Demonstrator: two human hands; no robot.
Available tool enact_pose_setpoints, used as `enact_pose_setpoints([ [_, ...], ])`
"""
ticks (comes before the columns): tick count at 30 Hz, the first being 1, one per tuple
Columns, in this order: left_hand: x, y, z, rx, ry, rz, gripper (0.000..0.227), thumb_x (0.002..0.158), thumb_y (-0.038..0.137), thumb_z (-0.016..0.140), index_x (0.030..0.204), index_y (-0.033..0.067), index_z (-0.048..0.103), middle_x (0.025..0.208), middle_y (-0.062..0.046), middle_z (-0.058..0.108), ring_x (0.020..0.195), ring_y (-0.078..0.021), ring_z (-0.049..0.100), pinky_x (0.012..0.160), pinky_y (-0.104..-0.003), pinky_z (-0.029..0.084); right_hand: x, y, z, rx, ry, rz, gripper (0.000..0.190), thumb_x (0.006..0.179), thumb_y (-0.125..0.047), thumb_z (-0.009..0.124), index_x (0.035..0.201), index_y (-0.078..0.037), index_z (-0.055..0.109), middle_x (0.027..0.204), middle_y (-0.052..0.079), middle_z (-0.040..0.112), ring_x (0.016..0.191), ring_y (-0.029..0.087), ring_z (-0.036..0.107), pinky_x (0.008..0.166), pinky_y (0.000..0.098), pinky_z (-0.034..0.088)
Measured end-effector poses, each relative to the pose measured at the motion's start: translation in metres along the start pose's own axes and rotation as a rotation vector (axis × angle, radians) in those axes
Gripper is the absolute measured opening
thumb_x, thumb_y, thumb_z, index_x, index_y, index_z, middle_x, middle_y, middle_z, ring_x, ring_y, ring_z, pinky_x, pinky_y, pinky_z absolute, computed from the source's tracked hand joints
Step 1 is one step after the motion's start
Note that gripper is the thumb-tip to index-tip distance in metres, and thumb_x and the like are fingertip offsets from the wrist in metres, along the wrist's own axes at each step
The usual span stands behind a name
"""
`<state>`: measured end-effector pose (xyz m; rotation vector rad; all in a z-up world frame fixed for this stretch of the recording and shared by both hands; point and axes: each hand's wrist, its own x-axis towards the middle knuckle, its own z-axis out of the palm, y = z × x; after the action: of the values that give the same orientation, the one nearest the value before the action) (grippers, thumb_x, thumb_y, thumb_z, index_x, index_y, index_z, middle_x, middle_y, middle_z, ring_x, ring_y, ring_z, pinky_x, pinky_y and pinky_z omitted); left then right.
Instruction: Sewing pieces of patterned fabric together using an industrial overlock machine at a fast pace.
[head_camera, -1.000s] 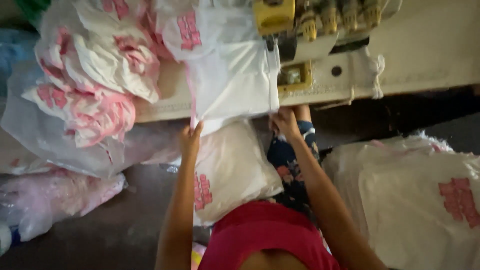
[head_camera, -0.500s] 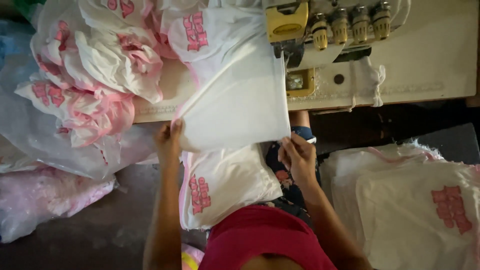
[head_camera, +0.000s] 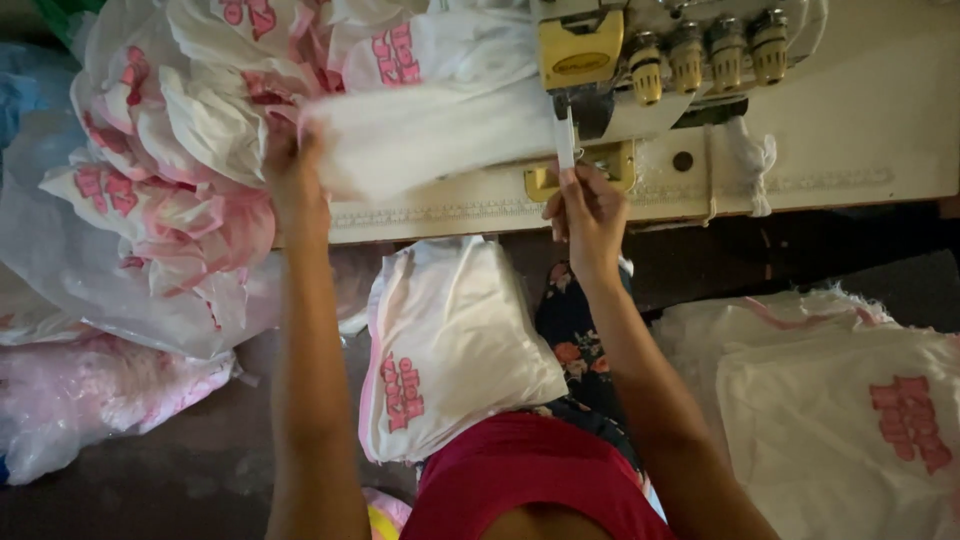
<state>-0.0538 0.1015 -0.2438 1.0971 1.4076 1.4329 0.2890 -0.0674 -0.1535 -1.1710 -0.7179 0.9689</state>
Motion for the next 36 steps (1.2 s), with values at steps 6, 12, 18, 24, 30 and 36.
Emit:
enact_pose_setpoints([
  [6, 0.075, -0.083, -0.009, -0.243, -0.641, 0.343, 0.049, 0.116, 0.005, 0.027, 0.164, 0.005, 0.013, 0.173, -0.012, 0.02, 0.163, -0.0257, 0.025, 0.138, -0.032, 0.015, -0.096, -0.009, -0.038, -0.292, 0.009, 0.175, 0.031, 0.105, -0.025, 0.059, 0.113, 0.001, 0.074, 0.06, 0.0, 0.054, 0.051, 0.005, 0.045, 0.042, 0.0209, 0.039],
  [12, -0.131, -0.012, 0.051, 0.301, -0.275, 0.267, 0.015, 0.097, 0.021, 0.074, 0.105, 0.0078, 0.075, 0.092, -0.007, 0.07, 0.088, -0.0134, 0.063, 0.084, -0.034, 0.051, -0.217, 0.115, -0.24, -1.031, 0.031, 0.256, 0.051, 0.112, -0.037, 0.058, 0.079, -0.001, 0.071, 0.062, 0.022, 0.059, 0.054, 0.025, 0.049, 0.052, 0.0464, 0.035],
  [18, -0.169, -0.107, 0.065, 1.266, -0.658, 0.447, 0.02, 0.08, 0.035, 0.076, 0.095, 0.0212, 0.074, 0.086, -0.003, 0.072, 0.085, -0.0301, 0.072, 0.071, -0.052, 0.056, -0.201, 0.078, -0.252, -1.153, -0.197, 0.405, 0.063, 0.093, -0.02, 0.074, 0.146, 0.005, 0.052, 0.123, 0.031, 0.067, 0.118, 0.049, 0.064, 0.096, 0.0627, 0.052],
  [24, -0.164, -0.132, 0.066, 1.225, -0.533, 0.442, 0.016, 0.078, 0.032, 0.077, 0.087, 0.0199, 0.071, 0.078, -0.003, 0.07, 0.078, -0.0315, 0.072, 0.07, -0.051, 0.057, -0.15, 0.054, -0.187, -1.041, -0.343, 0.022, 0.035, 0.098, -0.027, 0.076, 0.124, -0.003, 0.071, 0.106, 0.016, 0.072, 0.103, 0.038, 0.07, 0.088, 0.0455, 0.055],
  [30, -0.167, -0.148, 0.059, 1.184, -0.383, 0.426, 0.014, 0.075, 0.029, 0.077, 0.077, 0.0184, 0.068, 0.069, -0.004, 0.069, 0.07, -0.0331, 0.072, 0.07, -0.05, 0.058, -0.111, 0.077, -0.079, -0.868, -0.521, -0.083, 0.024, 0.094, -0.02, 0.074, 0.112, -0.004, 0.074, 0.094, 0.015, 0.075, 0.093, 0.039, 0.073, 0.082, 0.047, 0.056],
  [36, -0.166, -0.151, 0.053, 1.137, -0.235, 0.41, 0.017, 0.072, 0.025, 0.078, 0.068, 0.0168, 0.064, 0.06, -0.005, 0.067, 0.063, -0.0347, 0.072, 0.069, -0.049, 0.058, -0.114, 0.121, -0.036, -0.804, -0.639, -0.094, 0.031, 0.091, -0.016, 0.074, 0.121, -0.014, 0.073, 0.097, 0.003, 0.078, 0.093, 0.023, 0.076, 0.087, 0.036, 0.057],
])
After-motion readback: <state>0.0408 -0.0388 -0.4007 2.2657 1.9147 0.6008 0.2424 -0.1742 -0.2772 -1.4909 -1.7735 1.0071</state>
